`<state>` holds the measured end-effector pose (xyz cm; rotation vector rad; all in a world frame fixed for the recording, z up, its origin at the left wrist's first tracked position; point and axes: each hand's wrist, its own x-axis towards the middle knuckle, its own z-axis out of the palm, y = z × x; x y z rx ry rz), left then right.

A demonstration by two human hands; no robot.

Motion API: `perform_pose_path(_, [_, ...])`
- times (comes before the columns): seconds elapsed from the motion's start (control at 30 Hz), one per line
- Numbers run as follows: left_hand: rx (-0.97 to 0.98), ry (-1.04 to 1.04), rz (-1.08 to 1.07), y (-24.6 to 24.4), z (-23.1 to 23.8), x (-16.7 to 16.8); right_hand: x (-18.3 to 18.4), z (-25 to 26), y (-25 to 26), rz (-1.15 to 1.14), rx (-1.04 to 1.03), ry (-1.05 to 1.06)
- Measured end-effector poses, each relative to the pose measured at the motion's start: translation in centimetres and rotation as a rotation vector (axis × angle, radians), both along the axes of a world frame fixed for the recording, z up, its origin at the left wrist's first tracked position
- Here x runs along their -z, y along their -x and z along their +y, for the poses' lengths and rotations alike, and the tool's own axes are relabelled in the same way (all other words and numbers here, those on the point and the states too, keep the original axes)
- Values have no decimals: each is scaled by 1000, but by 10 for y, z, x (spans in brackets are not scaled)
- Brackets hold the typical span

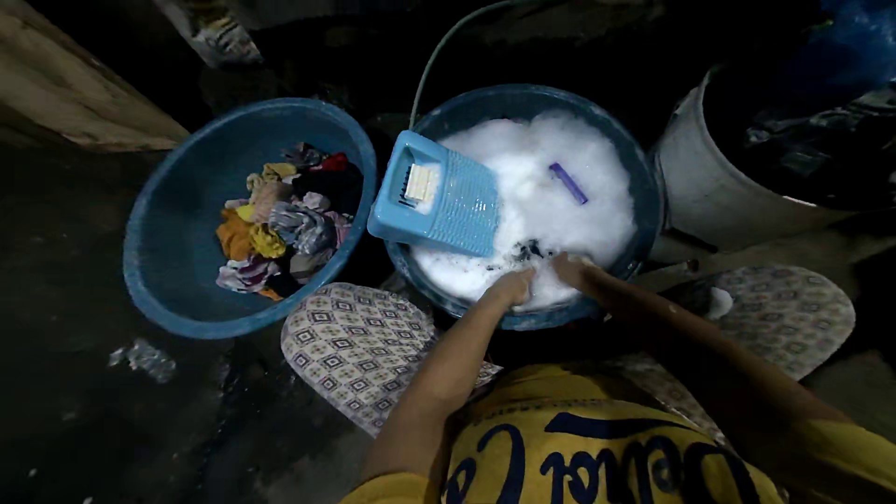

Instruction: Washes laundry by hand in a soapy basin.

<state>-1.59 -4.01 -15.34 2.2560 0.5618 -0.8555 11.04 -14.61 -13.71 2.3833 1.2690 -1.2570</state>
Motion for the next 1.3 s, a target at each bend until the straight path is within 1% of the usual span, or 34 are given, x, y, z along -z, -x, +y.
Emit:
perform_pose_path(0.03, [-17,5,-68,0,1,-5,-4,1,-5,56,-12,-16])
perform_pose_path(0.1, [-93,71,-256,-1,6,-18,-18,6,-13,238,-14,-138])
perform_pose_path(0.13, [-140,116,-347,-4,9,-25,-29,11,-15,322,20,-233])
perform_pose_path(0.2, [-258,163,-470,-7,13,-48,-51,20,-23,431,159,-469])
perform_pose_path(0.27, [-381,141,-617,-7,19,-73,-102,28,-35,524,308,-643])
perform_pose_path(0.33, [-416,49,-733,-10,35,-100,-156,29,-44,608,429,-805])
perform_pose_path(0.43, [-399,-117,-760,-13,64,-145,-226,21,-51,648,496,-956])
perform_pose_path(0.53, [-307,-251,-728,-10,87,-197,-273,20,-60,642,553,-1071])
perform_pose_path(0.6, [-236,-353,-664,-9,98,-235,-297,20,-73,632,562,-1121])
perform_pose_path(0.67, [-222,-376,-693,-8,111,-268,-308,28,-98,547,504,-1216])
perform_pose_path(0.7, [-228,-344,-765,-7,117,-282,-309,32,-112,430,417,-1254])
perform_pose_path(0.73, [-237,-285,-852,-6,122,-295,-312,34,-119,260,333,-1264])
perform_pose_path(0.77, [-245,-209,-938,-6,126,-307,-318,35,-118,4,253,-1217])
perform_pose_path(0.8, [-258,-144,-1008,-7,130,-317,-325,36,-115,-221,171,-1124])
perform_pose_path(0.83, [-285,-113,-1057,-9,132,-325,-331,38,-111,-397,90,-1006])
perform_pose_path(0.87, [-318,-122,-1088,-11,132,-332,-334,40,-108,-501,41,-900])
perform_pose_path(0.93, [-340,-272,-1058,-14,127,-340,-336,46,-109,-619,-2,-755])
perform_pose_path(1.0, [-199,-509,-926,-14,121,-342,-336,47,-109,-647,10,-697])
perform_pose_path(1.07, [-16,-641,-794,-13,112,-336,-335,47,-104,-608,58,-718])
perform_pose_path(1.1, [74,-663,-796,-10,107,-329,-334,48,-101,-576,83,-744])
perform_pose_path(1.13, [135,-642,-835,-5,101,-321,-332,50,-97,-528,119,-769])
perform_pose_path(1.23, [205,-524,-980,16,87,-294,-322,68,-91,-348,264,-904])
perform_pose_path(1.3, [272,-459,-1148,28,94,-270,-308,95,-88,-184,365,-1018])
